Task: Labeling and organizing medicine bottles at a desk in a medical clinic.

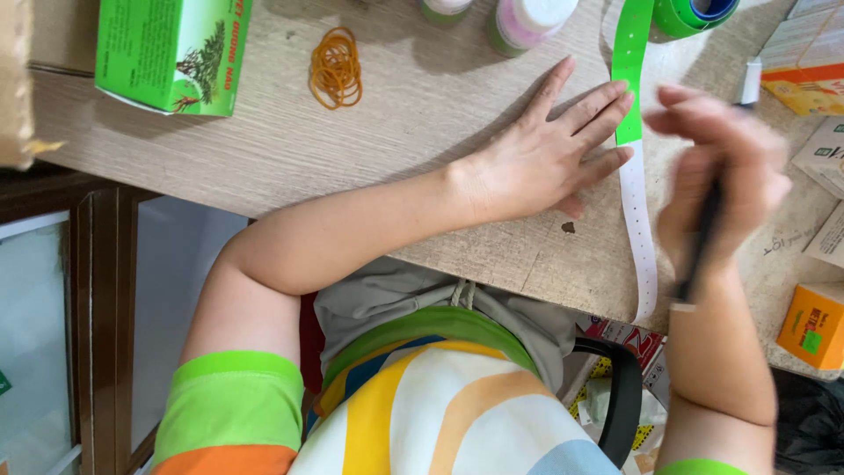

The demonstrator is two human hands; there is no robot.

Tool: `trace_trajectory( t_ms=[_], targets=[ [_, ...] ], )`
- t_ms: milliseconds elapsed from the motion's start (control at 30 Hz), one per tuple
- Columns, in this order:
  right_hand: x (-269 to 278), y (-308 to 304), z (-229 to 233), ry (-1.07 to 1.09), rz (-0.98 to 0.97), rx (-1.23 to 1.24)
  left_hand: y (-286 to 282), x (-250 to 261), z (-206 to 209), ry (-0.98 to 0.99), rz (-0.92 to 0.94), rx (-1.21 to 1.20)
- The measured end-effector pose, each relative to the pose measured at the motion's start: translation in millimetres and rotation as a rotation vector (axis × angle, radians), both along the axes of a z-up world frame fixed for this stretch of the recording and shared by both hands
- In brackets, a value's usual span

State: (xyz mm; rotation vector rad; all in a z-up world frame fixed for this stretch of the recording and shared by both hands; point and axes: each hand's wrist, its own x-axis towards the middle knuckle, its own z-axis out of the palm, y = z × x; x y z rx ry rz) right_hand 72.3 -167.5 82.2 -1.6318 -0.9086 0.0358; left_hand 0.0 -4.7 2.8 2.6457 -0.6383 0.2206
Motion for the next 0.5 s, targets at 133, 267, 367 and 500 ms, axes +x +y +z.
trace_trajectory(
  t_ms=[133, 267, 367, 500],
  targets=[
    [-1, 32, 32, -0.525, 0.070, -0.407, -4, 5, 3, 0.112, -0.041, 0.029],
    [10, 76, 55, -0.818, 0.137, -0.435, -1, 6, 5, 0.123, -0.008, -0.103],
    [19, 88, 51, -0.459, 0.198, -0.694, 5, 5, 13, 0.256, -0.042, -0.120],
    [27, 85, 51, -0.788, 0.238, -0.532, 4, 3, 8, 0.241, -0.066, -0.185]
  ],
)
